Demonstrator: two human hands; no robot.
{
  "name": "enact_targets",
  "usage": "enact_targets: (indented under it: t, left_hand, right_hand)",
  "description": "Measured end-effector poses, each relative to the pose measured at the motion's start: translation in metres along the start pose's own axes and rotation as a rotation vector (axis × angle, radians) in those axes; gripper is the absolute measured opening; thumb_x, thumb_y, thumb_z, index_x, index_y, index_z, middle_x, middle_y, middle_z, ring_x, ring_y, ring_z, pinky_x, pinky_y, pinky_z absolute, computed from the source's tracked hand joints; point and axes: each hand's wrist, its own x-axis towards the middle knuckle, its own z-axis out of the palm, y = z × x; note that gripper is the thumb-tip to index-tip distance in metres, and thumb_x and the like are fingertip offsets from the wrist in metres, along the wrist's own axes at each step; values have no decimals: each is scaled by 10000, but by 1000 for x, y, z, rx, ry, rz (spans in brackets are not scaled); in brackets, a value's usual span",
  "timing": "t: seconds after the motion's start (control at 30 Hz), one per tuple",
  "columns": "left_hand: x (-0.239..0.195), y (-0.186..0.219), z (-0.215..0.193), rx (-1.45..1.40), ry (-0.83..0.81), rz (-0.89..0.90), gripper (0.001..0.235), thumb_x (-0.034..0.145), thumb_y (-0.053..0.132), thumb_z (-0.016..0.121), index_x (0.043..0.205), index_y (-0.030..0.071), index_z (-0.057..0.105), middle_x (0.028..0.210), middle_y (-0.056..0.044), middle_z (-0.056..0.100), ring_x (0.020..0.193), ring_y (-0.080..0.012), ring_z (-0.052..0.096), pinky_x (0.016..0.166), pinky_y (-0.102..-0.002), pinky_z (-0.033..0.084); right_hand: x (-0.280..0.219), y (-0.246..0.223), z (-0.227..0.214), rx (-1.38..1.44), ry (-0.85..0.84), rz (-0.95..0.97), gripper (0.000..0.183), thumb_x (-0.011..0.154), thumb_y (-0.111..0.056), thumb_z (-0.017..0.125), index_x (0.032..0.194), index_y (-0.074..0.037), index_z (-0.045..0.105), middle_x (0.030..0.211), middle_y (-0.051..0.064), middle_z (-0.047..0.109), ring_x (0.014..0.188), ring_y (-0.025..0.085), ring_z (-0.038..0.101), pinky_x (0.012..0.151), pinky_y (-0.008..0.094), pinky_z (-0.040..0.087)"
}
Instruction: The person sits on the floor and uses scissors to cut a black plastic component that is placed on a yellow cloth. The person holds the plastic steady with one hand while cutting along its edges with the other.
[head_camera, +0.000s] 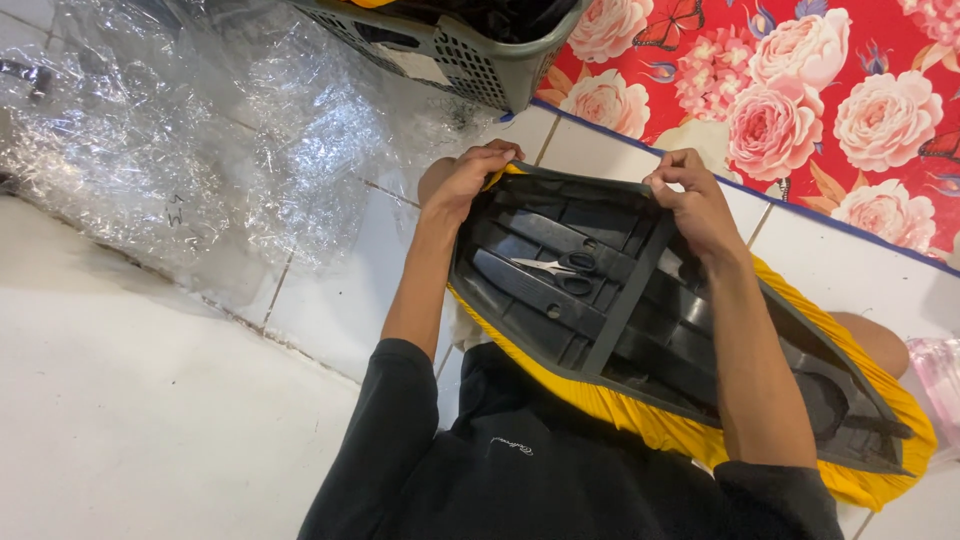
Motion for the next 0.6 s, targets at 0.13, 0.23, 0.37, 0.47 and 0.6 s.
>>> enact_targets:
  t: [0.13,0.23,0.37,0.47,0.6]
  left_hand:
    - [-39,29,41,381,16,154,349,1041,341,624,1005,30,779,1065,-102,686,1088,-238,620,990,-409,497]
    - [-51,34,54,699,46,402,385,1035,427,676,784,136,696,750,-2,648,818,-147,639,766,-330,498]
    - [-54,23,58,825,35,709,240,1006,348,713,866,158,666,847,-10,671,886,-211,663,806,-344,507]
    - [-53,19,60,954,20,908,234,932,332,784,967,155,635,981,-6,638,979,-247,642,886,-392,481]
    - [-38,-5,45,1238,76,1197,340,837,223,870,1133,196,705,1112,26,631,1068,-189,636,960,-377,476]
  right_hand:
    - [-2,15,-10,98,-40,-44,134,1035,-84,619,939,-42,702,1089,62,406,1111,227,437,975,395,395]
    - [-18,-1,-17,249,45,-58,163,1084,-148,609,943,-94,670,1077,34,429,1106,156,468,1006,324,441]
    - [-26,0,-14,185,109,-129,122,1016,-138,703,1053,-27,668,1084,66,476,1057,205,558,1030,390,530]
    - [-26,-9,-5,-31,85,-255,316,885,-136,850,1135,-42,680,1104,82,559,1085,271,611,1047,438,506]
    - [-33,-39,12,-422,31,-365,435,819,-198,877,1211,-100,715,1151,119,644,1156,380,620,1056,515,471]
